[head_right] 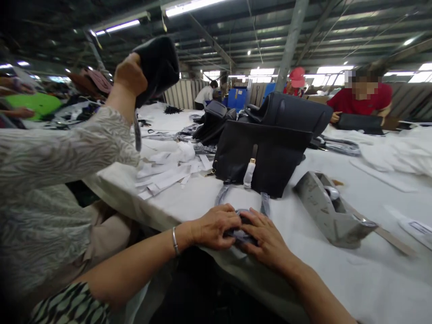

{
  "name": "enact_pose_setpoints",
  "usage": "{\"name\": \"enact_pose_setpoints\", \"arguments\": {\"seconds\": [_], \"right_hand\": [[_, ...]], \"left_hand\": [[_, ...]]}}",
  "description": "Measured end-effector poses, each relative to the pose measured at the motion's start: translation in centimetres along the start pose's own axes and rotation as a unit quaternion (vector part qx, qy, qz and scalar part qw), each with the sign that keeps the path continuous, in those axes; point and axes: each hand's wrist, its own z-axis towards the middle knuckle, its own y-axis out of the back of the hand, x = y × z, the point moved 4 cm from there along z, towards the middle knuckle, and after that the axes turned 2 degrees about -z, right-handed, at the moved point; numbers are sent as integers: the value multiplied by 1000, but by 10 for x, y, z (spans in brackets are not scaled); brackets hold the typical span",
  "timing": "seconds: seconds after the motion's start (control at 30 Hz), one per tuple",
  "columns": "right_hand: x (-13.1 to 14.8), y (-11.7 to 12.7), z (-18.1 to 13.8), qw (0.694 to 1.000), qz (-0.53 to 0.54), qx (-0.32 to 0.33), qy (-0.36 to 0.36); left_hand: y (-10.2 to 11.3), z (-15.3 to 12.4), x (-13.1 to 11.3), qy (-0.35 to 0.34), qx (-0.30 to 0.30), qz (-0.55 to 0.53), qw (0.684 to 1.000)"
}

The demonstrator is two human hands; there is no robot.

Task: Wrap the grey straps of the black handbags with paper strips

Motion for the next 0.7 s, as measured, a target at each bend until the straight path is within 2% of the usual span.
{"name": "enact_pose_setpoints", "arguments": {"seconds": [0.23, 0.33, 0.4, 0.47, 0.53, 0.63, 0.7], "right_hand": [[9, 2, 0, 1000, -27, 5, -13], [2, 21, 3, 999, -11, 39, 12], [-7, 38, 19, 999, 7, 31, 11], [-8, 52, 51, 1000, 14, -13, 9], [7, 53, 96, 998, 15, -37, 42], [50, 26, 172, 991, -7, 19, 132], [78, 2, 219, 978, -76, 65, 182]], "left_hand": [[-12, 1, 4, -2, -27, 17, 1000], [-16, 1, 5, -36, 4, 24, 999], [-16, 1, 5, -45, 5, 33, 998], [-16, 1, 6, -41, -6, 54, 998], [-16, 0, 6, -42, -15, 66, 997], [-15, -4, 7, -45, -19, 57, 997], [-12, -7, 7, -43, -24, 58, 997]]}}
